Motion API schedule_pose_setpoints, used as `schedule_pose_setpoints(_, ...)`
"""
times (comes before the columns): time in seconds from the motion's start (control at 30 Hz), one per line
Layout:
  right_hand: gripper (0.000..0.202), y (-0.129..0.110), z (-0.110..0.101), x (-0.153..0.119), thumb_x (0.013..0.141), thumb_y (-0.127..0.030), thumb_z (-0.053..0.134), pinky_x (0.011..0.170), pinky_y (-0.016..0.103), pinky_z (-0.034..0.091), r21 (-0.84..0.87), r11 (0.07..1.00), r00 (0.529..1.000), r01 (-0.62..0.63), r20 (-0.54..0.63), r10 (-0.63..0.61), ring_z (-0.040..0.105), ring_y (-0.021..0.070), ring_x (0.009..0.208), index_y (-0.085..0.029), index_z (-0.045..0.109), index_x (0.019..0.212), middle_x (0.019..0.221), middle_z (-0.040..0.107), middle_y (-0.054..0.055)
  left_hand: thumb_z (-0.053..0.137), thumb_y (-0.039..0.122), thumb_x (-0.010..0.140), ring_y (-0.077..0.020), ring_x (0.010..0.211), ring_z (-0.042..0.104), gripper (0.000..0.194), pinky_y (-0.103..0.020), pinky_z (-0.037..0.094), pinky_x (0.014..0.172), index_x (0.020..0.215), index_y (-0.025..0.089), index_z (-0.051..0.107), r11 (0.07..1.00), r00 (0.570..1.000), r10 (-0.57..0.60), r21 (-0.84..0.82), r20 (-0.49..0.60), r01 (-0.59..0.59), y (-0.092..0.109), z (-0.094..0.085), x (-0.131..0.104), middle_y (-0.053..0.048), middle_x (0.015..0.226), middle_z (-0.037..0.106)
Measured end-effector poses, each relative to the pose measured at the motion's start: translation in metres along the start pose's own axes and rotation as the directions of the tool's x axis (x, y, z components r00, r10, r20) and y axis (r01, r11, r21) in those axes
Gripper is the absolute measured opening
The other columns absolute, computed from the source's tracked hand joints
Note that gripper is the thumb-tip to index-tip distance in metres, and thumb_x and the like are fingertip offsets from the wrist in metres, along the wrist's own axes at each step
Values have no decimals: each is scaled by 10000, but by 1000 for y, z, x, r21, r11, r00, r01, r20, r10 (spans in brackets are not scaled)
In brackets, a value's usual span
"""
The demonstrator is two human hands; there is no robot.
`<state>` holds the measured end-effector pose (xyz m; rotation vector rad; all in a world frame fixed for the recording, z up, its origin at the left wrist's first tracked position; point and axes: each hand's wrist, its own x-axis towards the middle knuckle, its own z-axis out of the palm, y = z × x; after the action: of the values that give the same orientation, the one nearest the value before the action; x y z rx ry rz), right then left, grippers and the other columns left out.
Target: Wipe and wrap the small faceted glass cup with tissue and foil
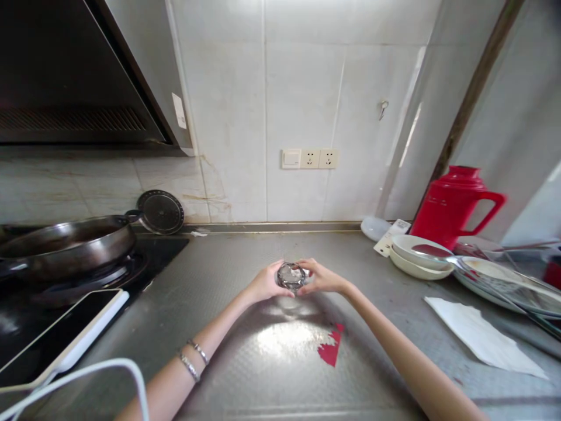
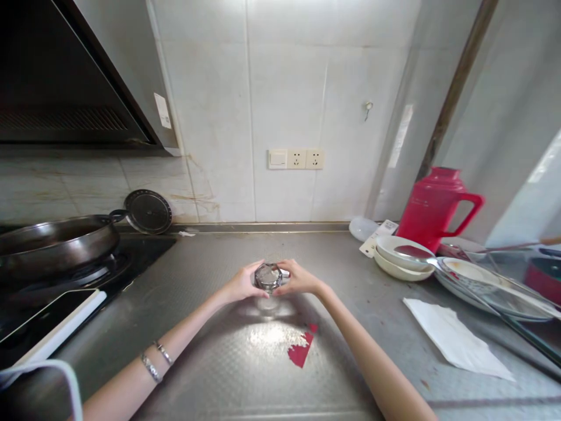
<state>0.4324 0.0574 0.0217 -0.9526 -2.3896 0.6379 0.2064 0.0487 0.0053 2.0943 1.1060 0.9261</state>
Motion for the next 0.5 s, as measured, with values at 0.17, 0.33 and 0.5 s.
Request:
schedule_pose_setpoints(0.17,826,7,-15,-22,584,-494,810,914,422,453,16,995,995,-98,-18,98,475,322,1181,-174,537,1295,1297,539,124,903,404,405,-366,1274,465,995,-472,319,1112,1292,134,541,994,991,110,-13,73,-109,15,16,19,-170,1359,531)
schedule_pose_setpoints(0.33,750,14,-40,-56,581,-512,807,1018,462,379,-40,987,987,-159,-41,157,479,321,1184,-181,595,1220,1279,549,113,893,395,441,-351,1248,487,915,-461,329,1097,1257,142,564,985,980,158,-95,119,-147,33,49,37,-154,1325,561)
schedule_pose_setpoints(0.5,734,24,-61,-93,579,-513,803,1058,466,342,-76,968,970,-238,-70,233,461,321,1213,-177,602,1200,1288,543,120,886,381,461,-327,1216,510,871,-438,355,1078,1240,162,566,973,966,182,-176,182,-151,48,86,52,-119,1283,593)
